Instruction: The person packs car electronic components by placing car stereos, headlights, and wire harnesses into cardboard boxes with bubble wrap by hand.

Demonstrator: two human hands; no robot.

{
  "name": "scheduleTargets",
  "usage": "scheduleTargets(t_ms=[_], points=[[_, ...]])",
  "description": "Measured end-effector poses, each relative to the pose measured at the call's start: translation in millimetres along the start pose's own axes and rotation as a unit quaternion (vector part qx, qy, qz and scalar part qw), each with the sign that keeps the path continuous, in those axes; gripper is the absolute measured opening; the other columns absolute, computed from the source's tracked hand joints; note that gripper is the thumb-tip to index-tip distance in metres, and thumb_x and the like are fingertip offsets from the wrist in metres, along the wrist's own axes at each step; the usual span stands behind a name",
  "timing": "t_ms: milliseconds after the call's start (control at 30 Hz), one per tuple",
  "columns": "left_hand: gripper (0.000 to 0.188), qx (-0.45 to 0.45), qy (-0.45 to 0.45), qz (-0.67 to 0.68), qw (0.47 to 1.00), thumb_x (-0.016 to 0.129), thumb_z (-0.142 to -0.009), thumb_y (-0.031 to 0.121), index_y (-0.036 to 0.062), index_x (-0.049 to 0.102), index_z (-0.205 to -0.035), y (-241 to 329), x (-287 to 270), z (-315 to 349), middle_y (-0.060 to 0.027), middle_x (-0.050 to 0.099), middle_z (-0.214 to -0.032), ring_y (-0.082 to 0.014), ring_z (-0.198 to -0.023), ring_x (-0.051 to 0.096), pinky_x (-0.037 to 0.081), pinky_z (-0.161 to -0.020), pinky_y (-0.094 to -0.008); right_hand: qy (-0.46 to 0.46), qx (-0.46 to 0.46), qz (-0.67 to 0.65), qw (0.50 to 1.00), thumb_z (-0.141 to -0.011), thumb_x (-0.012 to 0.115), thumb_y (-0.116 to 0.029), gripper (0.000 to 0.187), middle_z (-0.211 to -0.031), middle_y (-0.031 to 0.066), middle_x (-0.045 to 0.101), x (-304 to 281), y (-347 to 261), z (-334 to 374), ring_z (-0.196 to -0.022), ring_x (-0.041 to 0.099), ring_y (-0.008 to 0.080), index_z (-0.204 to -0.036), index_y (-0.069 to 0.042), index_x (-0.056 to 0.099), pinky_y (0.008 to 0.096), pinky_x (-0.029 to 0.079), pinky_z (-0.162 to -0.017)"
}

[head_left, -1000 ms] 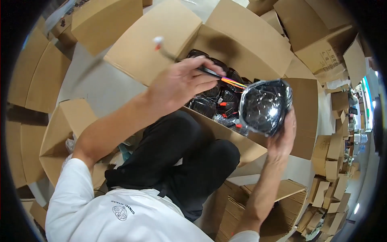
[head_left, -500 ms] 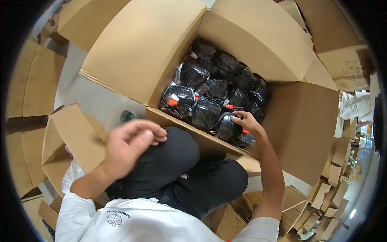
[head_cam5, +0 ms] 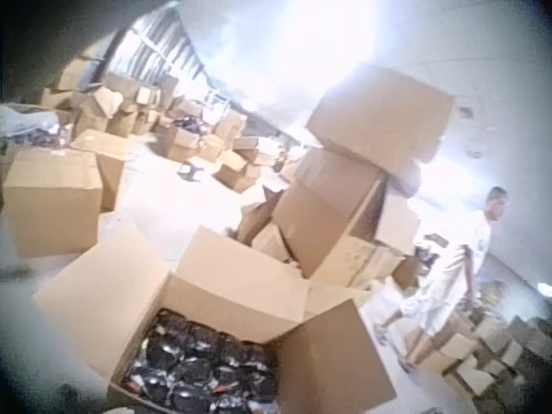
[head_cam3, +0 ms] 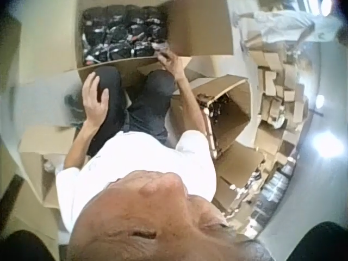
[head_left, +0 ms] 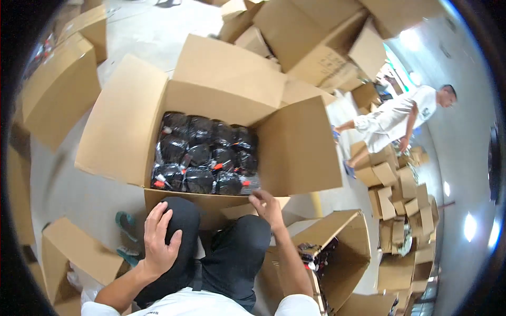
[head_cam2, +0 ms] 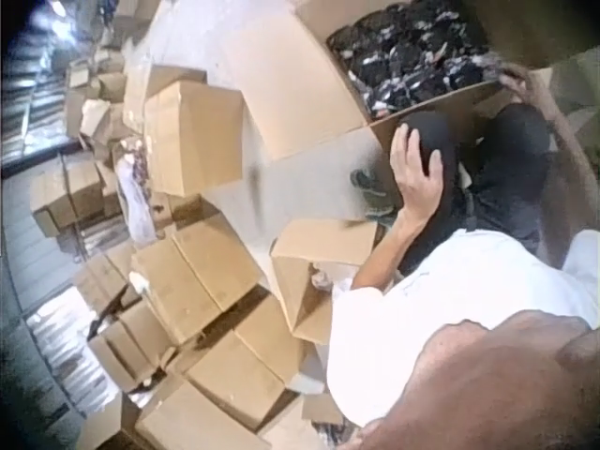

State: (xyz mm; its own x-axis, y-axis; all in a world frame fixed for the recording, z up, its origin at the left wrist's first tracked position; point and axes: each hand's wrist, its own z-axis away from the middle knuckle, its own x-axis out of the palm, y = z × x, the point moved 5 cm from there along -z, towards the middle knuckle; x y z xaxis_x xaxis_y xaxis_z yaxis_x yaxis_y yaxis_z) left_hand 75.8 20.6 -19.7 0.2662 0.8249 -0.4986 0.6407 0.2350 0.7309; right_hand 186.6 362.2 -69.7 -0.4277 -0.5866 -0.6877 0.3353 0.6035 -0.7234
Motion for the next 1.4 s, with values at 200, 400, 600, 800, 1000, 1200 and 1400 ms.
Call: scheduleTargets(t_ms=[200,400,600,800,1000,1200,1400], points=[[0.060,0.002,-0.047,-0.013,0.999,0.072,-0.078,0.008,-0.0030,0.049,-0.133,7.2,-19.6,23.0,-0.0257,0.043,-0.141,-0.0436,-0.129,0.043,0.034,-0.108,-0.0495,0.142,0.247,-0.206,0.936,-0.100,0.054,-0.024,0.032,-0.087,0.0050,0.067,-36.5,6.4,145.6,-0.083,0.056,0.0089,-0.105,0.005,0.068,0.0279,0.048,-0.076],[0.023,0.117,-0.179,0.022,0.977,0.072,-0.079,0.009,0.0018,0.066,-0.100,39.8,-34.5,59.6,-0.0172,0.064,-0.107,-0.0357,-0.103,0.061,0.049,-0.090,-0.0430,0.243,0.115,0.008,0.963,-0.089,0.063,-0.004,0.014,-0.092,0.0153,0.070,-75.6,-84.2,199.1,-0.084,0.066,0.0217,-0.100,0.003,0.068,0.0330,0.052,-0.078],[0.032,-0.062,-0.538,0.087,0.836,0.061,-0.094,0.032,0.0024,0.071,-0.103,14.2,-8.3,132.5,-0.0175,0.071,-0.096,-0.0353,-0.089,0.068,0.054,-0.082,-0.0403,-0.133,0.115,-0.230,0.957,-0.090,0.066,-0.014,0.023,-0.103,0.0179,0.071,15.0,-139.9,229.6,-0.095,0.066,0.0236,-0.106,0.001,0.069,0.0344,0.051,-0.086],[0.035,-0.121,-0.666,-0.067,0.733,0.053,-0.098,0.032,0.0033,0.071,-0.107,21.4,27.3,133.7,-0.0187,0.071,-0.100,-0.0328,-0.096,0.067,0.053,-0.080,-0.0428,-0.339,0.051,-0.157,0.926,-0.092,0.060,-0.021,0.029,-0.103,0.0172,0.069,59.5,-89.1,247.3,-0.097,0.064,0.0265,-0.104,0.003,0.068,0.0369,0.049,-0.086],[0.037,-0.046,-0.643,-0.113,0.756,0.050,-0.100,0.032,0.0014,0.068,-0.111,29.3,60.6,130.2,-0.0224,0.068,-0.106,-0.0375,-0.096,0.065,0.051,-0.083,-0.0435,-0.336,-0.064,-0.136,0.930,-0.091,0.062,-0.021,0.026,-0.103,0.0191,0.068,56.5,-68.7,233.5,-0.096,0.063,0.0311,-0.101,0.002,0.069,0.0399,0.049,-0.086],[0.029,0.026,-0.665,-0.053,0.745,0.058,-0.095,0.023,-0.0003,0.069,-0.109,59.2,63.1,114.0,-0.0215,0.069,-0.093,-0.0352,-0.091,0.068,0.053,-0.076,-0.0430,-0.403,-0.099,-0.142,0.899,-0.089,0.065,-0.016,0.021,-0.100,0.0174,0.069,66.1,-45.3,232.8,-0.090,0.067,0.0321,-0.104,-0.002,0.071,0.0407,0.053,-0.082],[0.023,-0.026,-0.739,-0.102,0.666,0.055,-0.093,0.014,-0.0036,0.067,-0.102,47.0,69.8,117.0,-0.0241,0.068,-0.093,-0.0375,-0.089,0.067,0.052,-0.075,-0.0455,-0.542,-0.132,-0.017,0.829,-0.089,0.062,-0.010,0.025,-0.103,0.0205,0.069,79.6,-61.1,217.4,-0.092,0.067,0.0331,-0.112,-0.001,0.069,0.0412,0.053,-0.078]])
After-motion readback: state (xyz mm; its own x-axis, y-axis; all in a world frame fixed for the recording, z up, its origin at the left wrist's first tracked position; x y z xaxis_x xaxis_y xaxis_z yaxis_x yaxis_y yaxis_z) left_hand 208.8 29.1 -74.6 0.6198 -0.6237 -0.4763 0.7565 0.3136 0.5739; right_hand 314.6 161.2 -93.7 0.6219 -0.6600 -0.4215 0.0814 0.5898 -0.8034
